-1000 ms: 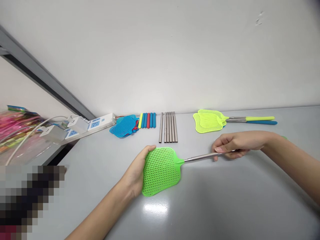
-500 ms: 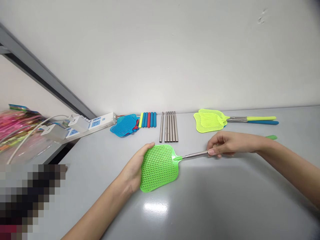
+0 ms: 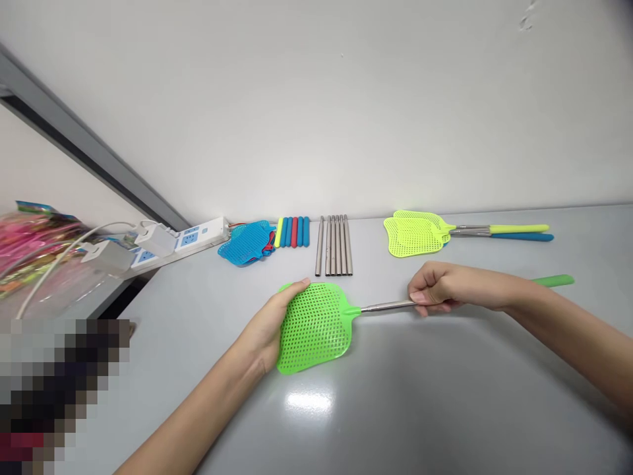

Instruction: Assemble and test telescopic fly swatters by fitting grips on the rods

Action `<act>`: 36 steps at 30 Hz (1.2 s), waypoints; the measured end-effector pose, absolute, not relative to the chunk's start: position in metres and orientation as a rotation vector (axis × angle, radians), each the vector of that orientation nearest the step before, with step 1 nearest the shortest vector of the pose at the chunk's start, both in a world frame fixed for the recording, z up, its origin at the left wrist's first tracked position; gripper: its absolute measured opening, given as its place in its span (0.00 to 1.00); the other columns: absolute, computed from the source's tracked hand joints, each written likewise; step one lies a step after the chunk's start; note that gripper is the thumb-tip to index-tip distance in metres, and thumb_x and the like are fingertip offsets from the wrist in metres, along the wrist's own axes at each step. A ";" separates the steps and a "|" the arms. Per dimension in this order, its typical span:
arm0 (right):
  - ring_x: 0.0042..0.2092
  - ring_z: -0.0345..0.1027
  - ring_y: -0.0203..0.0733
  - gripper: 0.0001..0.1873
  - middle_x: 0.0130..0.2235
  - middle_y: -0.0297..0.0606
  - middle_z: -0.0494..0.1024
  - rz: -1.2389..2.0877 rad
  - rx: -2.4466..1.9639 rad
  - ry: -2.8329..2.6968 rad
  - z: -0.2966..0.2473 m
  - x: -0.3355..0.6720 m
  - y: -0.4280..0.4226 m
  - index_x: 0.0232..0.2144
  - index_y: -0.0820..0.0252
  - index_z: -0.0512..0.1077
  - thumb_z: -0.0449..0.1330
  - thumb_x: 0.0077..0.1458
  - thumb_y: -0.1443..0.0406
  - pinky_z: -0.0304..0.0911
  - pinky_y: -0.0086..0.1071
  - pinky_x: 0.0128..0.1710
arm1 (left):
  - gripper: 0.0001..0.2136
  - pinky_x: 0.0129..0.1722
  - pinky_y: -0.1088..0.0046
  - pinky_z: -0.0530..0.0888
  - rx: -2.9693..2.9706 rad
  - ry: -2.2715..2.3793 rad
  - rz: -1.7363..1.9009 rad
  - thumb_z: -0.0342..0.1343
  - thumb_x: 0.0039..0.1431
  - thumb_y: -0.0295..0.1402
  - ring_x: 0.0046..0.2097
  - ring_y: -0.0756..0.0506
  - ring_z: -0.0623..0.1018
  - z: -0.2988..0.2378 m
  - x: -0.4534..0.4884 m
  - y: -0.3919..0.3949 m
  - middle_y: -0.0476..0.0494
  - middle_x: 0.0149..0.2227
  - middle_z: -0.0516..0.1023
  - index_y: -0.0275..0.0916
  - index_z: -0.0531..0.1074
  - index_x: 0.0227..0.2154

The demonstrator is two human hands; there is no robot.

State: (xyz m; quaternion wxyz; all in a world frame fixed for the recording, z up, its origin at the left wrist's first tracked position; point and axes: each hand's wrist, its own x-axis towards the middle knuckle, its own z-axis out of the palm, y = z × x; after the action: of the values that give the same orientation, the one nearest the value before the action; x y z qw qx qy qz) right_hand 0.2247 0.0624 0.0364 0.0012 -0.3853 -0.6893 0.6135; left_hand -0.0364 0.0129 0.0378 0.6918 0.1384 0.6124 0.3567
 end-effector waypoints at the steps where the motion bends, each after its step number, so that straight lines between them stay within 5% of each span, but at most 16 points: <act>1: 0.19 0.42 0.29 0.12 0.16 0.27 0.55 1.947 -1.218 -2.145 0.037 0.225 0.062 0.20 0.64 0.67 0.50 0.50 0.65 0.38 0.26 0.19 | 0.12 0.34 0.61 0.74 0.326 1.358 0.807 0.58 0.46 0.39 0.34 0.39 0.77 0.037 -0.036 0.013 0.41 0.35 0.77 0.38 0.71 0.33; 25: 0.16 0.34 0.27 0.12 0.14 0.23 0.47 2.361 -1.127 -1.984 0.024 0.224 0.060 0.25 0.63 0.65 0.49 0.55 0.62 0.33 0.25 0.14 | 0.13 0.30 0.67 0.74 0.585 1.354 0.882 0.60 0.44 0.40 0.30 0.42 0.77 0.027 -0.032 0.005 0.42 0.30 0.78 0.36 0.73 0.30; 36: 0.18 0.40 0.28 0.17 0.15 0.24 0.52 2.186 -1.120 -2.126 0.028 0.223 0.061 0.30 0.64 0.68 0.51 0.54 0.55 0.39 0.24 0.16 | 0.16 0.34 0.67 0.73 0.716 1.339 0.904 0.57 0.47 0.42 0.33 0.42 0.77 0.040 -0.035 0.002 0.41 0.34 0.78 0.37 0.73 0.37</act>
State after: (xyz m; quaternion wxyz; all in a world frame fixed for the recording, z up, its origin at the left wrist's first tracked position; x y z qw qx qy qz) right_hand 0.2230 0.0605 0.0283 -0.0533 -0.3443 -0.6534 0.6720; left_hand -0.0350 0.0018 0.0404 0.6346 0.3130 0.5857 0.3953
